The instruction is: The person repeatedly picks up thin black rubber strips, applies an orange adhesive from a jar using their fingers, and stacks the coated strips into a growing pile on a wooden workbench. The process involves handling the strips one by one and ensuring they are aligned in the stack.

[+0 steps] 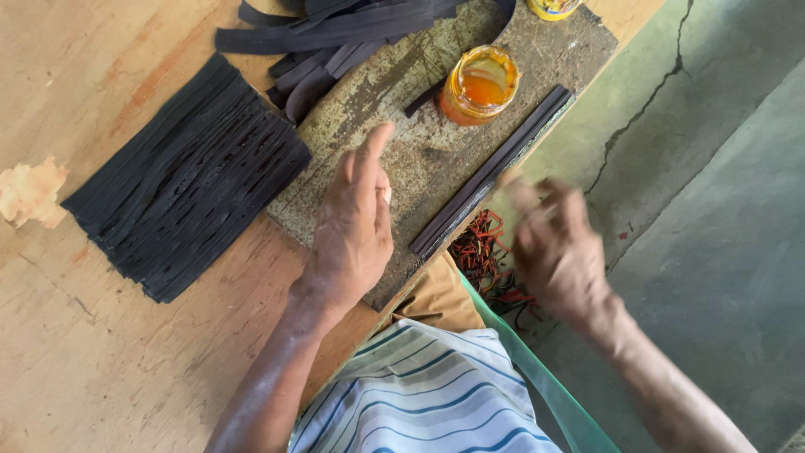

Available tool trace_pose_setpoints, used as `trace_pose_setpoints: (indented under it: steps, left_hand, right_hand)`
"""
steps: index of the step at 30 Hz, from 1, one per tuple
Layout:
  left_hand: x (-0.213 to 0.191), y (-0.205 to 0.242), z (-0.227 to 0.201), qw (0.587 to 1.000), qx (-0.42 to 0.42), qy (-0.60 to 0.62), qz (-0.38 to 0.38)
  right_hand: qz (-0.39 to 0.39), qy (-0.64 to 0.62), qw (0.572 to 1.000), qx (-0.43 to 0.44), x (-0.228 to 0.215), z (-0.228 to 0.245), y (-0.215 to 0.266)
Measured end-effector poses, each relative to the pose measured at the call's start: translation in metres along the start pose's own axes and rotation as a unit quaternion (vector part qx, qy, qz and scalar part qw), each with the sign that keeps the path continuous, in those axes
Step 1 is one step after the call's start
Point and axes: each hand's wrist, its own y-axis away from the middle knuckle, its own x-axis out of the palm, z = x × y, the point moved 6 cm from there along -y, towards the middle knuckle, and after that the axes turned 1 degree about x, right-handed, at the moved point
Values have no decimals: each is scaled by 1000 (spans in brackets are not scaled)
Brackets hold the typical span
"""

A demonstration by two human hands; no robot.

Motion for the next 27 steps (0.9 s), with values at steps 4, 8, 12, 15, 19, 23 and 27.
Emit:
trace_pose_setpoints:
  steps: [4, 8, 12, 15, 19, 23, 27]
  left_hand:
    - [-2, -3, 2, 999, -32, 38, -2]
    - [-3, -4, 7, 997, -48, 51, 22]
    - [-4, -4, 9, 996, -47, 76, 18]
    - [-5, -3, 10, 996, -38, 78, 23]
    - [-6, -5, -2, 998, 53, -16, -32]
    - [-15, -4, -6, 993, 73, -52, -83]
    - [-24, 5, 5, 992, 0, 99, -78]
  right_hand:
    - [3, -59, 989, 137, 11, -57, -13]
    - [56, -88, 982, 159, 7, -43, -20]
    - [61, -148, 986, -51, -11, 22, 5]
    - [5, -241, 965, -103, -42, 45, 7]
    - [-126, -226, 964, -59, -86, 38, -10]
    - [21, -279, 958, -62, -69, 53, -50]
    - [91, -251, 951, -157, -50, 70, -75]
